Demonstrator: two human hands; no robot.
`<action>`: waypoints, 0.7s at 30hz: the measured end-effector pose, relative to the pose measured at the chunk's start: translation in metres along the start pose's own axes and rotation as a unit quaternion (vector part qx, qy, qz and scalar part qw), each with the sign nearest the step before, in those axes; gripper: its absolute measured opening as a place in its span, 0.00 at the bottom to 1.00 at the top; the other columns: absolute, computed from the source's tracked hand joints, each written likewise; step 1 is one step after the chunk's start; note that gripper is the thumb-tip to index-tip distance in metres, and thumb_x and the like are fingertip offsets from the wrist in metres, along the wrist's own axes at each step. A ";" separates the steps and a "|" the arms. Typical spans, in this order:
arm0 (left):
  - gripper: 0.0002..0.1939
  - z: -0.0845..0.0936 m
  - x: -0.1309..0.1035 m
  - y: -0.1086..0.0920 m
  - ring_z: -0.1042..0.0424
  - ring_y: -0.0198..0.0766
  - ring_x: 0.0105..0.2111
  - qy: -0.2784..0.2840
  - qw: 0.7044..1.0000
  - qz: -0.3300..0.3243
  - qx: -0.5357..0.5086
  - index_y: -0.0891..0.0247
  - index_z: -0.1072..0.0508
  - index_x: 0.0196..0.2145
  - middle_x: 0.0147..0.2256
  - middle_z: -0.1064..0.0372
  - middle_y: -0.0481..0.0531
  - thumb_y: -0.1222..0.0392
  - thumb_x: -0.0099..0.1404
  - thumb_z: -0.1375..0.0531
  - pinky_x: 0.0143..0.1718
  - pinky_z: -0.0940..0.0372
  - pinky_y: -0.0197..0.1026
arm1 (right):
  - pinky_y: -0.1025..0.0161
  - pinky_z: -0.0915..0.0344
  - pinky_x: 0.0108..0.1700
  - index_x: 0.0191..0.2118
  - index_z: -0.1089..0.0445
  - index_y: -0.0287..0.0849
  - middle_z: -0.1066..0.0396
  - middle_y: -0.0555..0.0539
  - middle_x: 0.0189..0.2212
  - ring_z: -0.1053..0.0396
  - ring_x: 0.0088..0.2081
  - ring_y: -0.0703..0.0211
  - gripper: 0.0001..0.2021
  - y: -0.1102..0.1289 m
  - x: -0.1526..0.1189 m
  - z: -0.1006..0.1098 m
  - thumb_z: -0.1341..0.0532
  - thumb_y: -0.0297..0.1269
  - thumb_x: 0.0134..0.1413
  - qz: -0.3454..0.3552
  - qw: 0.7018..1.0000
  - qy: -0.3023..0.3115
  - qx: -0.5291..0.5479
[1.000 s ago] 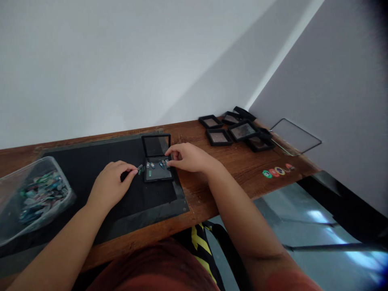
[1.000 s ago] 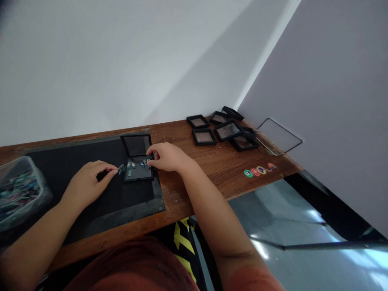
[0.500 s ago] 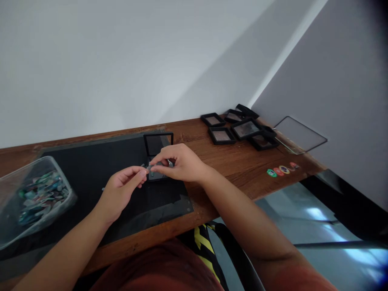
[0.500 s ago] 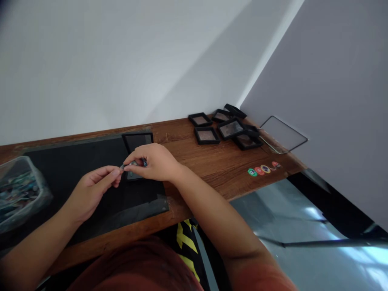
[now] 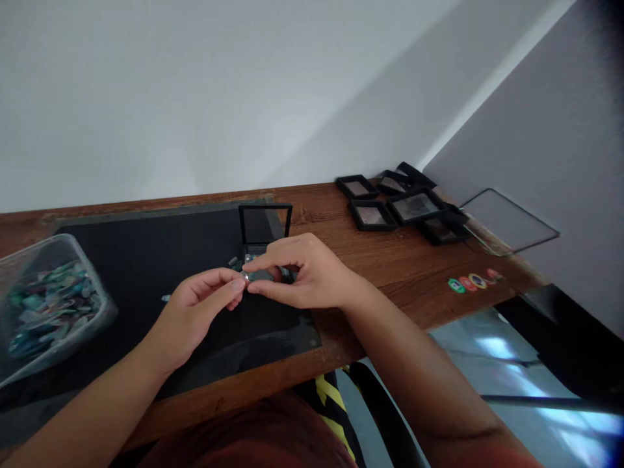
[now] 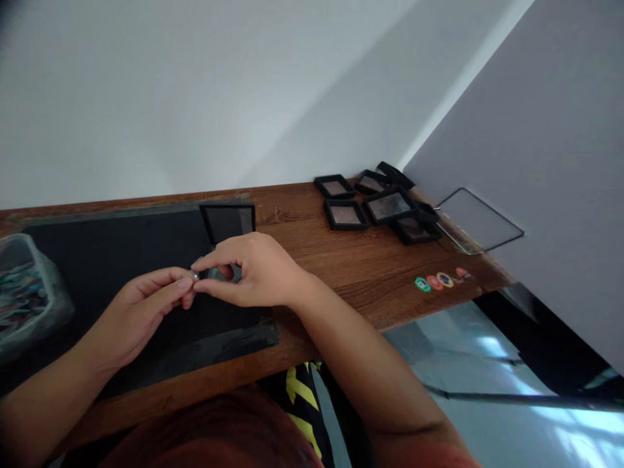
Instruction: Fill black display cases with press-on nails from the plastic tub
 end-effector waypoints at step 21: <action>0.17 0.043 0.002 -0.007 0.29 0.49 0.48 -0.130 0.862 -0.130 0.473 0.50 0.24 0.54 0.46 0.25 0.51 0.48 0.70 0.40 0.47 0.32 0.50 | 0.66 0.49 0.31 0.39 0.20 0.44 0.31 0.56 0.24 0.37 0.26 0.69 0.08 -0.024 -0.008 0.019 0.27 0.35 0.53 -0.239 0.959 0.050 -0.144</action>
Point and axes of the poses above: each hand's wrist, its own x-axis towards the middle knuckle, its own z-axis out of the back of the hand, y = z × x, the point moved 5 cm from there along x, towards the middle knuckle
